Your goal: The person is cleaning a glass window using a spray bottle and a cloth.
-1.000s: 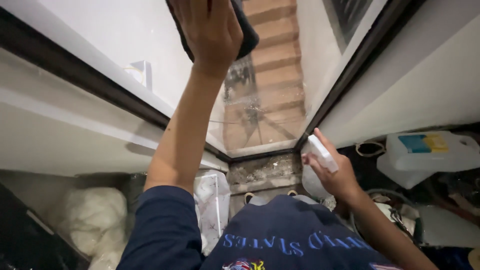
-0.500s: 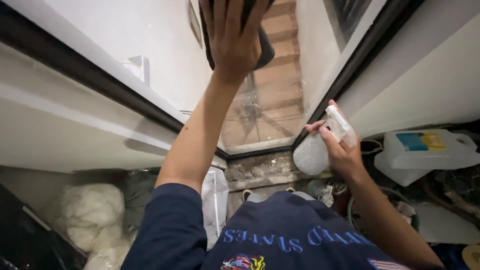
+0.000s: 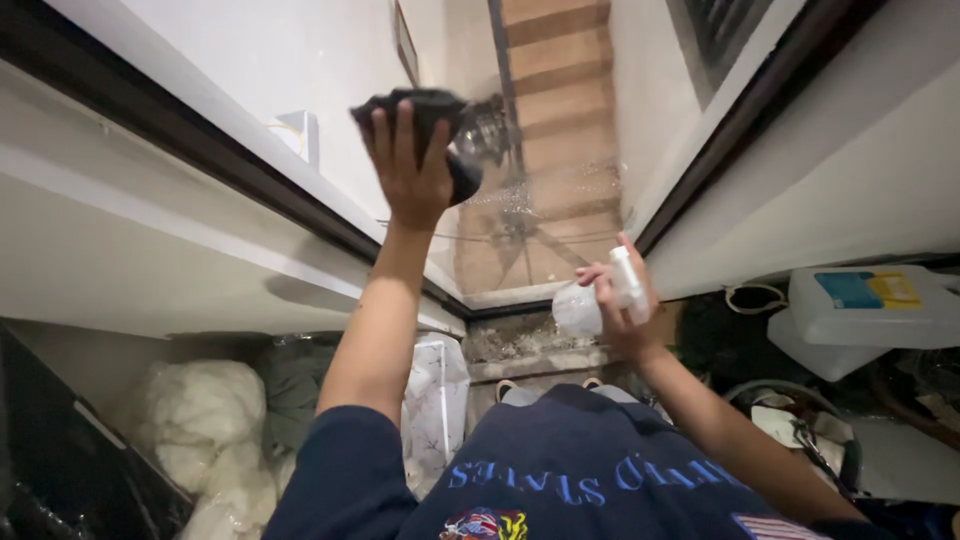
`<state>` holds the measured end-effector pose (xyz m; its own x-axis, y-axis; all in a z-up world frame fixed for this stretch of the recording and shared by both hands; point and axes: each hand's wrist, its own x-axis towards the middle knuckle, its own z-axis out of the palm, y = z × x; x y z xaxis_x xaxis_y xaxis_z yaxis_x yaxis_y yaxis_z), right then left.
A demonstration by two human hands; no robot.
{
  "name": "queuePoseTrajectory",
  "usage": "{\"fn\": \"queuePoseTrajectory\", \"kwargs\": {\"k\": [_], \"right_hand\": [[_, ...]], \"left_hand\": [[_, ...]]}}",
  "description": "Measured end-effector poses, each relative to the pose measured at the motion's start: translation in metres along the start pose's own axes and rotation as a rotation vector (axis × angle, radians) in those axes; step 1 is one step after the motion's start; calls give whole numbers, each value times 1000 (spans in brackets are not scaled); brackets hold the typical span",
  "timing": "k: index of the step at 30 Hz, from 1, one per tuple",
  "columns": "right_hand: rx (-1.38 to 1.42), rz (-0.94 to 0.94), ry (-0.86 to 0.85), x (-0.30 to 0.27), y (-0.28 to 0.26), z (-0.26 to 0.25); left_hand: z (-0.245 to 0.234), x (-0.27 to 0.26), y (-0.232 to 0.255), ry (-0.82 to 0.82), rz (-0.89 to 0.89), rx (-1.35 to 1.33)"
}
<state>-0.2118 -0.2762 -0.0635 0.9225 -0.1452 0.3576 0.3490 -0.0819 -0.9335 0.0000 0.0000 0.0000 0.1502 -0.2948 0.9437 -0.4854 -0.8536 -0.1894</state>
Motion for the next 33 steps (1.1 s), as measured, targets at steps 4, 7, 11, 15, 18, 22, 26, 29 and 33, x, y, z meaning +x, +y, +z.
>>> {"fn": "queuePoseTrajectory", "kwargs": {"k": [4, 7, 11, 15, 18, 22, 26, 29, 33], "right_hand": [[-99, -91, -34, -5, 0, 11], [-269, -169, -29, -13, -3, 15], [-329, -157, -33, -17, -16, 11], [-460, -129, 11, -30, 3, -9], [-411, -114, 112, -34, 13, -27], [-404, -70, 164, -39, 16, -45], [-290, -62, 186, -45, 35, -64], [-343, 66, 215, -44, 15, -69], [-465, -55, 225, -44, 11, -76]], "left_hand": [[-17, -47, -30, -63, -66, 20], [-29, -71, -46, -115, -126, 31], [-28, -89, -45, -129, -168, 16], [-8, -99, -31, -112, -176, -28], [11, -107, -12, -97, -173, -66], [45, -117, 28, -117, -147, -87], [77, -105, 92, -189, 12, -122], [107, -88, 155, -311, 109, -140], [140, -66, 232, -326, 192, -117]]}}
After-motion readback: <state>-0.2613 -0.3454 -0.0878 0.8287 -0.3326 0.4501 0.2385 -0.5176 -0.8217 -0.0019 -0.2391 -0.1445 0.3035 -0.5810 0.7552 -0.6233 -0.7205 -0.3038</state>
